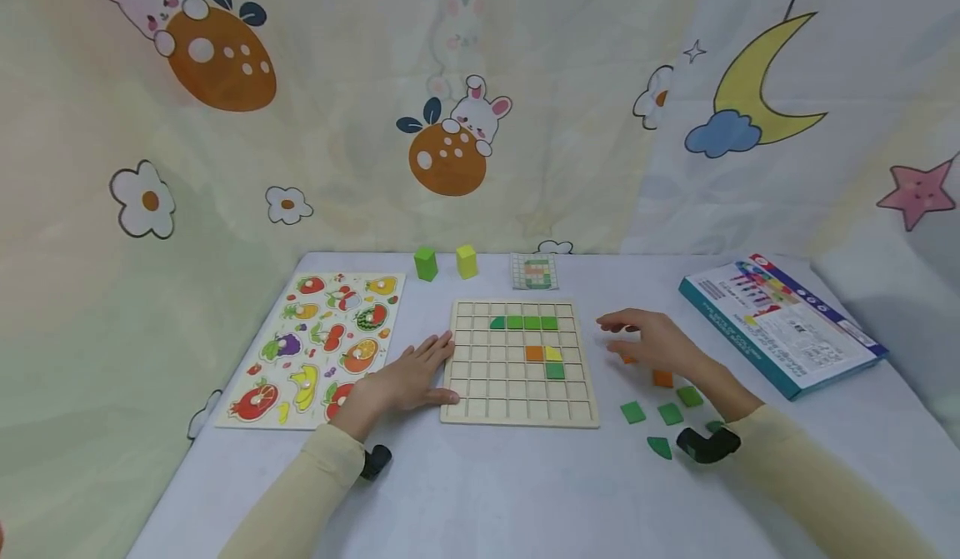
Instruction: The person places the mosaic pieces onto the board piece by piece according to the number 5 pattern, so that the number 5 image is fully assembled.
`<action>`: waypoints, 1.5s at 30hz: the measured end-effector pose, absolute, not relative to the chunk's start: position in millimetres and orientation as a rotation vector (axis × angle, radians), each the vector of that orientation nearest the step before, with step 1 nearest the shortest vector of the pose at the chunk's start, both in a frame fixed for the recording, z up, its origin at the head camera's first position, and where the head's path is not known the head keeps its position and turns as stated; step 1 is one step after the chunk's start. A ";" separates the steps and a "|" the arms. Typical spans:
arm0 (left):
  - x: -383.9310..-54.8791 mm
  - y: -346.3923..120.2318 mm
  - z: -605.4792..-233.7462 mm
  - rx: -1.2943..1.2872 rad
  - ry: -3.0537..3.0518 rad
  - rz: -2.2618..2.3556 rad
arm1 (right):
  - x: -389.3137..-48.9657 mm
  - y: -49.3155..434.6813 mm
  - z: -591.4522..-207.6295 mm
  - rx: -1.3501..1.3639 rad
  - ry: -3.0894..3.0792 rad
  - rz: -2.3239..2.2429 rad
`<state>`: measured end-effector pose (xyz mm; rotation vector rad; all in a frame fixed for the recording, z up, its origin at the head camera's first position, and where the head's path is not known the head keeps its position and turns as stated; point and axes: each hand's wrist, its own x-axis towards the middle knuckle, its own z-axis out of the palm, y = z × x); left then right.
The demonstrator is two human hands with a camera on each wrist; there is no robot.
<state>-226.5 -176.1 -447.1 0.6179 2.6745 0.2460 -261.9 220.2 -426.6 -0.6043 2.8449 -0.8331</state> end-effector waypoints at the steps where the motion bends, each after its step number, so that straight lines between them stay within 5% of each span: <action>1: -226.5 -176.5 -446.6 0.618 2.675 0.243 | -261.6 228.5 -428.7 -0.582 2.828 -0.855; 9: -225.9 -177.5 -446.1 0.626 2.670 0.257 | -261.8 257.5 -449.5 -0.443 2.716 -0.938; 35: -226.8 -176.0 -443.5 0.604 2.666 0.242 | -262.0 242.9 -451.4 -0.473 2.730 -0.844; 45: -225.7 -175.9 -444.7 0.614 2.655 0.255 | -267.0 192.1 -443.5 -0.680 2.750 -0.893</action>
